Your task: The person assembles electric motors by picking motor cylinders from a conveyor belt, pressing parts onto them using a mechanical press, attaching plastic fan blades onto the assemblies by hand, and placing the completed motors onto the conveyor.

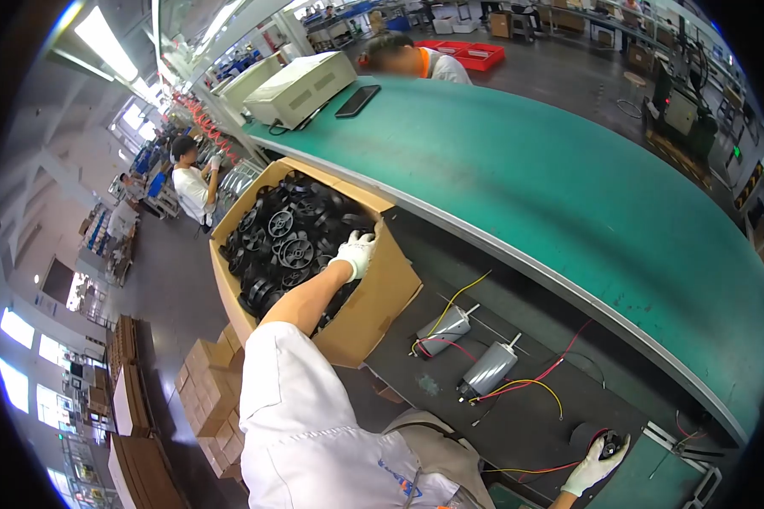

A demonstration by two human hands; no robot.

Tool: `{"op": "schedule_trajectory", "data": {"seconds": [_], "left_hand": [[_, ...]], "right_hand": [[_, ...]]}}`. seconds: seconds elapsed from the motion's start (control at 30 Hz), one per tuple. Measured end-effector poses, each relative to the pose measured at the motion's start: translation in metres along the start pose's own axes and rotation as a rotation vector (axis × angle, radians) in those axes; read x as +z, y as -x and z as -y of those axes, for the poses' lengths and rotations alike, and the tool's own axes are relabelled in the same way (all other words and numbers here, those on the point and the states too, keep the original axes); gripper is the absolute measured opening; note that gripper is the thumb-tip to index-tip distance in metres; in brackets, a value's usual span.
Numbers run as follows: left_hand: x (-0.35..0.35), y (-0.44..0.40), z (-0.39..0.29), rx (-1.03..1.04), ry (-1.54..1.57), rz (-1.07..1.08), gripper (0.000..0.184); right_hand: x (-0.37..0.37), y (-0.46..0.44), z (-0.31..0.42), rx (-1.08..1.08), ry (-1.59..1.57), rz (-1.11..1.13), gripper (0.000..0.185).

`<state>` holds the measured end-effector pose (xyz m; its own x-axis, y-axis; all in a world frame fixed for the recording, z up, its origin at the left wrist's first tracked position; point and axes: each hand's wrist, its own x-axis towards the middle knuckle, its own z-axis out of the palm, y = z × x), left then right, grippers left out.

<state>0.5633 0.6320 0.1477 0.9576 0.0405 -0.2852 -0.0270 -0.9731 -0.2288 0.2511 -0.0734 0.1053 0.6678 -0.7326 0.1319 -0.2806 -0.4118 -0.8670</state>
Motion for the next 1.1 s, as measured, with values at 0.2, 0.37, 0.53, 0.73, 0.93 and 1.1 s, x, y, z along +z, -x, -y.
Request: {"op": "schedule_trajectory", "data": {"seconds": [0.2, 0.37, 0.53, 0.73, 0.93, 1.1], "left_hand": [[-0.04, 0.04, -0.01, 0.029, 0.156, -0.039, 0.051], [-0.068, 0.07, -0.021, -0.082, 0.176, -0.129, 0.042], [-0.088, 0.087, -0.011, -0.077, 0.32, -0.422, 0.045], [-0.18, 0.155, -0.034, 0.026, 0.915, -0.864, 0.052], [-0.171, 0.21, -0.155, 0.452, 2.346, -0.216, 0.031], [-0.125, 0.213, -0.264, 0.442, 2.406, 0.196, 0.036]], "right_hand": [[-0.003, 0.005, -0.004, -0.013, 0.011, -0.014, 0.065], [-0.004, 0.001, -0.005, -0.009, -0.042, 0.018, 0.065], [-0.007, 0.005, 0.003, -0.021, -0.044, 0.04, 0.064], [-0.012, 0.002, -0.009, -0.091, 0.009, 0.101, 0.07], [-0.02, 0.005, -0.011, -0.171, 0.127, 0.078, 0.083], [-0.022, 0.004, -0.02, -0.136, 0.112, 0.11, 0.087]]}}
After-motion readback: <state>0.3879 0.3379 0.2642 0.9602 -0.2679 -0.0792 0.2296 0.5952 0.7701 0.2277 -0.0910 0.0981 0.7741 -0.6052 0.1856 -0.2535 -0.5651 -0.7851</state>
